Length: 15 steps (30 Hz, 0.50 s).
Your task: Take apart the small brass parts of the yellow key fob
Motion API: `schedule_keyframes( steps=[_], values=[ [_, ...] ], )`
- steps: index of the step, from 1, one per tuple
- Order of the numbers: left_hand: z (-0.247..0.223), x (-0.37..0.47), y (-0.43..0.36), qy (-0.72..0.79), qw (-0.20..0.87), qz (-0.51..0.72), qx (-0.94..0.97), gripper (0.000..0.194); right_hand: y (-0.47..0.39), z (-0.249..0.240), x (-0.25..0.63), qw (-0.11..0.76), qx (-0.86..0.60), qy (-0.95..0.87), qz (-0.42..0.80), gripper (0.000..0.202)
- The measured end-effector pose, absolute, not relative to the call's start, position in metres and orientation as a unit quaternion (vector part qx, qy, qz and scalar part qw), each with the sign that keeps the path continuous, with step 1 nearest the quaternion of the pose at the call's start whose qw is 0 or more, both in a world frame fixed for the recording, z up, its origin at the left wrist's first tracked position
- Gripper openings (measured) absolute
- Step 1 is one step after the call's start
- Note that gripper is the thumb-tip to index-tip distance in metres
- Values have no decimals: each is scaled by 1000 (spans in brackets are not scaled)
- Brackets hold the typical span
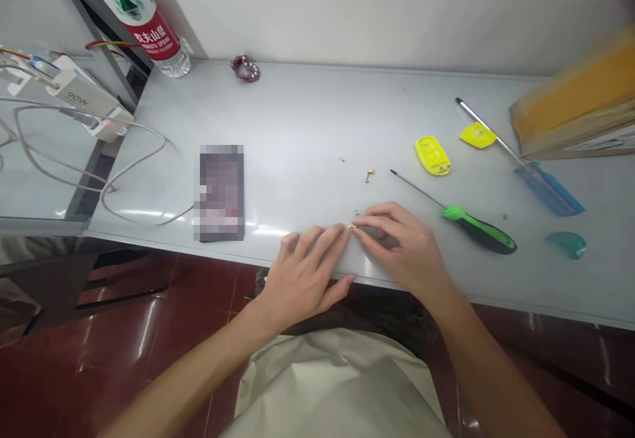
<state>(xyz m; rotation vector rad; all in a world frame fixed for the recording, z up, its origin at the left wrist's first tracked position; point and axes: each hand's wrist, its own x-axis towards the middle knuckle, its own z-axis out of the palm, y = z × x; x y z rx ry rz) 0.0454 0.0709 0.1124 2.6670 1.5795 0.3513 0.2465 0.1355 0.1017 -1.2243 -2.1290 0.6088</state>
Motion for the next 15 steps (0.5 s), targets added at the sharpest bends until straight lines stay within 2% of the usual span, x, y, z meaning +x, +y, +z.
schedule_keyframes(
  steps=[15],
  values=[
    [112,46,70,508,14,115,854,56,136,100,247,304,-461,-801,232,13]
  ],
)
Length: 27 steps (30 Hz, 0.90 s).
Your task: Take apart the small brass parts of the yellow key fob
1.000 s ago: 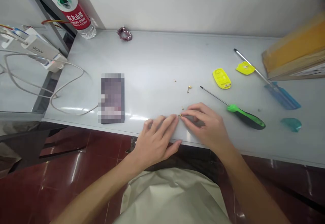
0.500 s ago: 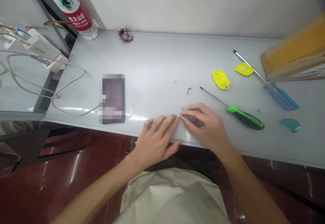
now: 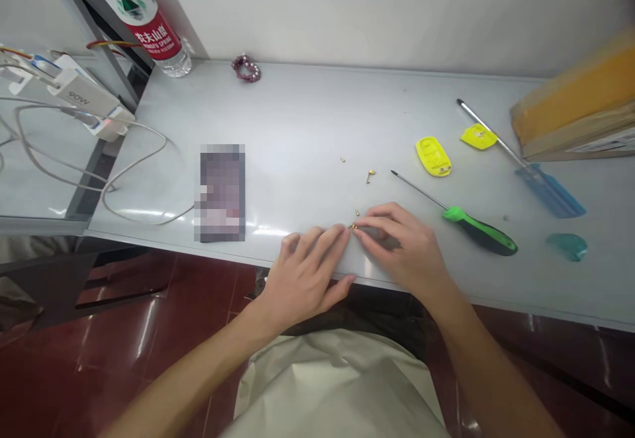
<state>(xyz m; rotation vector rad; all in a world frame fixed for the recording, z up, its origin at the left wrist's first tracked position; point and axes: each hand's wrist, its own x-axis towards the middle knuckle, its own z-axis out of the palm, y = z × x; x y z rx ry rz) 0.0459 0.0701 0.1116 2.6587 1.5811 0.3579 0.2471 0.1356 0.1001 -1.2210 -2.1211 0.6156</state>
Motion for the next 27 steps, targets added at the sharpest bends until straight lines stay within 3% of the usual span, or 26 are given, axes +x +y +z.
schedule_keyframes(
  steps=[27],
  values=[
    [109,47,71,510,7,124,851,56,147,111,251,258,-456,-815,248,18]
  ],
)
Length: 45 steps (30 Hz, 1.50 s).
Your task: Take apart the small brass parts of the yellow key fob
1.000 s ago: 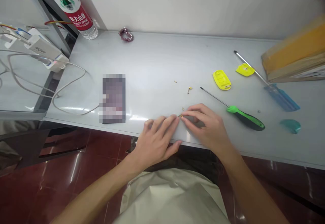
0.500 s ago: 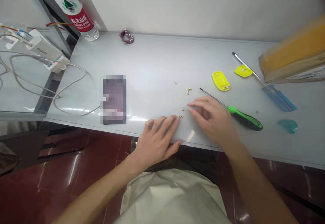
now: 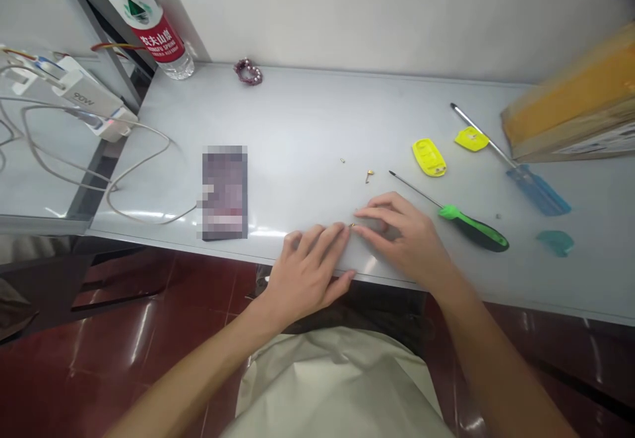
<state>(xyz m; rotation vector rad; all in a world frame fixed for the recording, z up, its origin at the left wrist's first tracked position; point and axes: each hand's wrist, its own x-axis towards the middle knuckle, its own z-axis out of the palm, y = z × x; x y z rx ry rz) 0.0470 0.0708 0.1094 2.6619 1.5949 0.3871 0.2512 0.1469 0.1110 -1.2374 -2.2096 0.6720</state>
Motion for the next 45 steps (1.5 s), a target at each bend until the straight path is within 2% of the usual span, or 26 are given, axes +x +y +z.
schedule_keyframes(
  steps=[7,24,41,45],
  values=[
    [109,47,71,508,8,135,851,56,145,103,251,267,-428,-839,206,12],
    [109,46,71,507,12,127,852,57,145,102,251,269,-434,-836,201,11],
    [110,45,71,509,17,128,851,58,145,105,253,261,-442,-826,232,15],
    [111,45,71,507,23,129,852,59,149,113,253,286,-472,-790,267,16]
  ],
)
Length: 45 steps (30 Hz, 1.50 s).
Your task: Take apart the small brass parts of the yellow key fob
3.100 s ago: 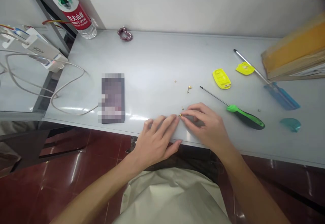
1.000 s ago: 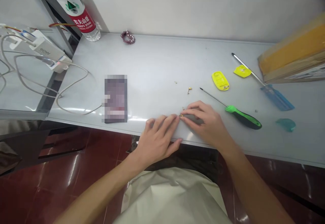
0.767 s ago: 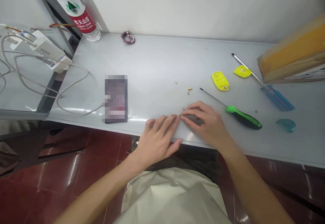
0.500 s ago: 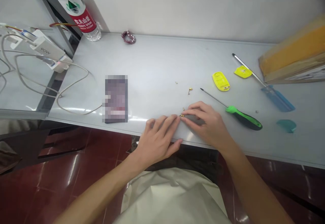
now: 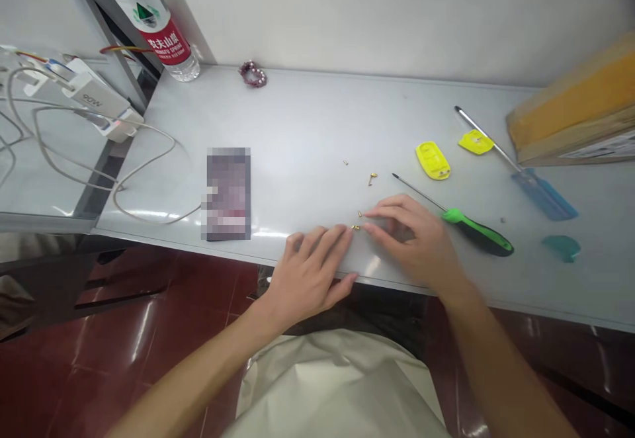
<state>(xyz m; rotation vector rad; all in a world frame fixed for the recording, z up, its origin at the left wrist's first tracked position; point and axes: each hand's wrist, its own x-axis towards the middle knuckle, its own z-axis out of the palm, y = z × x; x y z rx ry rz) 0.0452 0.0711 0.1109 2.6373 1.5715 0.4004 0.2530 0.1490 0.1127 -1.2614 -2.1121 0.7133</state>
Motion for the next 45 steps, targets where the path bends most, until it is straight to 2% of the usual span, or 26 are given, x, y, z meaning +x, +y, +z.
schedule_keyframes(
  steps=[9,15,17,20,23,31,35,38,41,43,45],
  values=[
    [111,45,71,512,40,153,844,57,167,117,245,229,-479,-810,248,7],
    [110,43,73,526,89,209,820,48,175,114,248,229,-464,-819,249,14],
    [110,42,75,538,116,263,792,38,174,122,248,235,-479,-799,278,14],
    [113,42,79,545,151,378,733,24,165,140,248,242,-517,-726,384,20],
    [120,48,82,518,156,459,705,23,149,157,246,229,-508,-663,500,32],
    [124,58,79,429,111,511,736,31,121,157,242,270,-476,-587,596,30],
    [124,58,80,416,86,516,744,28,114,156,235,295,-468,-558,619,34],
    [123,56,88,443,105,518,725,18,118,161,246,308,-497,-614,531,32],
    [118,50,101,511,192,511,664,8,133,158,286,342,-591,-680,268,28],
    [114,46,108,542,254,505,622,14,145,145,322,285,-628,-713,124,41],
    [110,43,112,550,290,502,601,18,153,127,354,214,-643,-730,91,47]
  ],
)
